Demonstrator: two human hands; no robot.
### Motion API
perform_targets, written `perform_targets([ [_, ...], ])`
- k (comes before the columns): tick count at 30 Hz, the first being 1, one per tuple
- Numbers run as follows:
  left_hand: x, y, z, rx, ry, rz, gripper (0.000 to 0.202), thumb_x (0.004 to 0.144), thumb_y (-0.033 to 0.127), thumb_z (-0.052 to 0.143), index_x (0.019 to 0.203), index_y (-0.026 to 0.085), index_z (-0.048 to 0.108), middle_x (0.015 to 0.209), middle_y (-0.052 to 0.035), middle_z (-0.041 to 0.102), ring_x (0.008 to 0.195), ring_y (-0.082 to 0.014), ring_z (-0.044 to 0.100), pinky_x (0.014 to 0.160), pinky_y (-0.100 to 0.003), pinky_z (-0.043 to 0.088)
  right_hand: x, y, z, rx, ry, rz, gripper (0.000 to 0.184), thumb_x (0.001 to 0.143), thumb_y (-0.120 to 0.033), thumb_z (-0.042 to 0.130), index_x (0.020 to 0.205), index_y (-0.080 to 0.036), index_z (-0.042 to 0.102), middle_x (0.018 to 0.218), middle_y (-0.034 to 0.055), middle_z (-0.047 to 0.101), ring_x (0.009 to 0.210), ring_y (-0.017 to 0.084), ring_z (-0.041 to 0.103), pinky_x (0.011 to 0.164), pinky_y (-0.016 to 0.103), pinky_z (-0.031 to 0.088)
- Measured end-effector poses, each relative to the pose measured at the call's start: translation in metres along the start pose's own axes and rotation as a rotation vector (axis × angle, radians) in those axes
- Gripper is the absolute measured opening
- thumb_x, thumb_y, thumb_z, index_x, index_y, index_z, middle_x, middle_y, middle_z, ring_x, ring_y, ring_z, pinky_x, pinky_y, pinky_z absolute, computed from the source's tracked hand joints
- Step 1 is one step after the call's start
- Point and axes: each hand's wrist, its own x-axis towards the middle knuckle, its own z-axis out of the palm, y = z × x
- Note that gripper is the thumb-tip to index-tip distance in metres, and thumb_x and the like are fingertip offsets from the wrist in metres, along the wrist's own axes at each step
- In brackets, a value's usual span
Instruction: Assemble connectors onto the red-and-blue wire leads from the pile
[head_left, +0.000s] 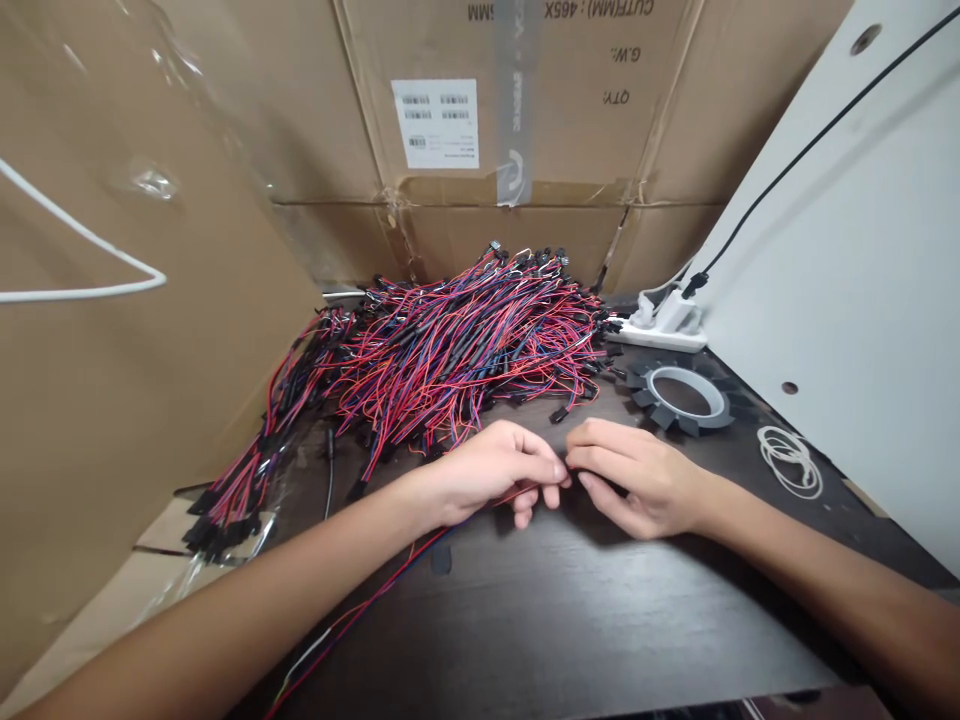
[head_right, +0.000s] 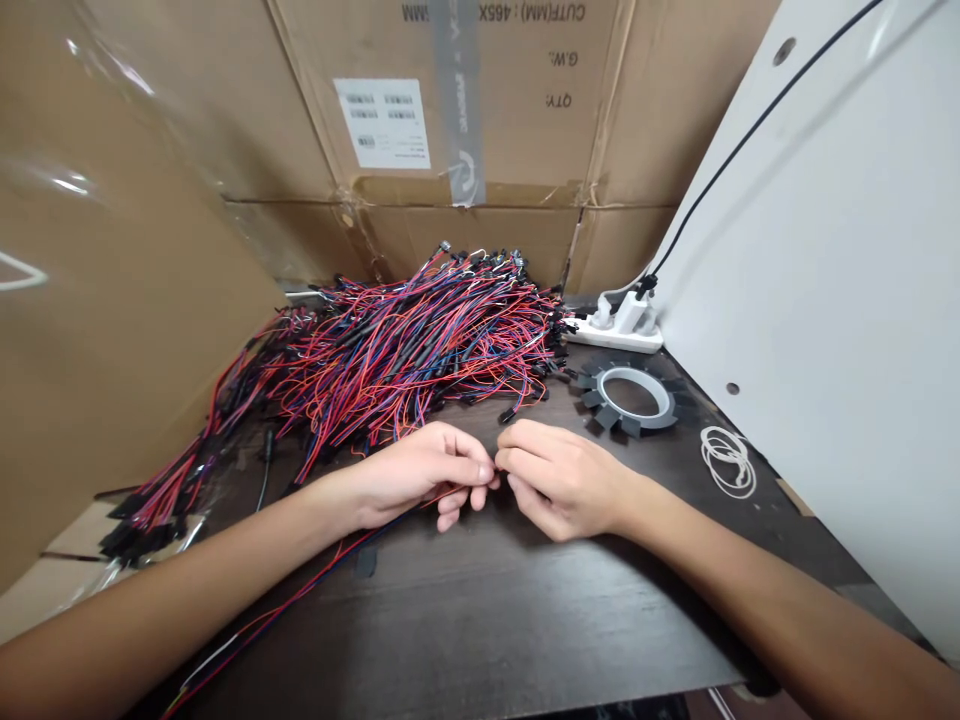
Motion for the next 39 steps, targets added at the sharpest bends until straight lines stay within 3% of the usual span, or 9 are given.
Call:
perform_targets([
  [8, 0.001, 0.000, 0.000, 0.061, 0.053, 0.057, 0.011, 0.067, 0.019, 0.063, 0.062, 0.011, 0.058, 0.045, 0.0022, 0.053, 0.032, -0.0050, 0.043, 0.033, -0.015, 0.036, 0.001, 0.007, -0.001, -0.006, 0.007, 0.020, 0.018, 0.087, -0.006, 0.043, 0.090, -0.011, 0.060, 0.079, 0.0107, 0.061, 0.072, 0.019, 0.051, 0.067, 0.034, 0.044],
  [14, 0.003, 0.000, -0.001, 0.021, -0.020, 0.037, 0.022, 0.066, 0.030, 0.069, 0.068, 0.010, 0.061, 0.059, -0.0030, 0.062, 0.039, -0.0059, 0.048, 0.041, -0.020, 0.048, 0.001, 0.005, -0.001, 0.054, -0.002, -0.002, 0.020, 0.089, -0.003, 0.042, 0.090, -0.011, 0.060, 0.081, 0.0109, 0.062, 0.075, 0.018, 0.052, 0.069, 0.032, 0.045],
  [20, 0.002, -0.004, -0.005, -0.021, -0.040, -0.008, 0.033, 0.065, 0.038, 0.075, 0.067, 0.009, 0.060, 0.060, -0.0061, 0.064, 0.045, -0.0097, 0.056, 0.048, -0.025, 0.052, 0.001, 0.008, 0.000, 0.038, 0.029, 0.009, 0.015, 0.090, -0.007, 0.047, 0.093, -0.011, 0.061, 0.087, 0.0114, 0.064, 0.079, 0.018, 0.054, 0.072, 0.034, 0.046],
  [23, 0.001, -0.005, -0.004, -0.026, -0.044, -0.021, 0.031, 0.066, 0.036, 0.074, 0.065, 0.009, 0.058, 0.059, -0.0058, 0.064, 0.046, -0.0108, 0.057, 0.049, -0.026, 0.053, 0.000, 0.011, 0.000, 0.021, 0.042, -0.002, 0.013, 0.090, -0.009, 0.049, 0.096, -0.011, 0.060, 0.089, 0.0120, 0.064, 0.085, 0.020, 0.057, 0.075, 0.036, 0.047],
  [28, 0.001, -0.007, 0.000, 0.010, -0.010, 0.002, 0.027, 0.069, 0.032, 0.071, 0.064, 0.010, 0.055, 0.052, -0.0013, 0.060, 0.040, -0.0094, 0.056, 0.041, -0.018, 0.043, 0.000, 0.014, -0.002, 0.005, 0.017, -0.015, 0.014, 0.092, -0.012, 0.047, 0.095, -0.012, 0.061, 0.087, 0.0106, 0.066, 0.084, 0.019, 0.058, 0.075, 0.036, 0.046],
  [34, 0.003, -0.007, -0.002, -0.059, 0.006, 0.042, 0.019, 0.071, 0.026, 0.068, 0.073, 0.009, 0.059, 0.057, -0.0018, 0.061, 0.041, -0.0100, 0.056, 0.045, -0.025, 0.052, -0.004, 0.025, -0.009, -0.095, 0.001, -0.001, 0.016, 0.092, -0.012, 0.048, 0.089, -0.012, 0.063, 0.081, 0.0101, 0.066, 0.076, 0.019, 0.054, 0.068, 0.034, 0.045],
  [39, 0.003, -0.007, -0.003, -0.058, 0.002, 0.012, 0.015, 0.071, 0.021, 0.066, 0.070, 0.009, 0.058, 0.055, -0.0026, 0.061, 0.039, -0.0104, 0.055, 0.042, -0.024, 0.050, -0.006, 0.027, -0.012, -0.135, 0.030, 0.004, 0.014, 0.091, -0.012, 0.050, 0.088, -0.013, 0.064, 0.077, 0.0081, 0.067, 0.075, 0.018, 0.054, 0.069, 0.034, 0.044],
])
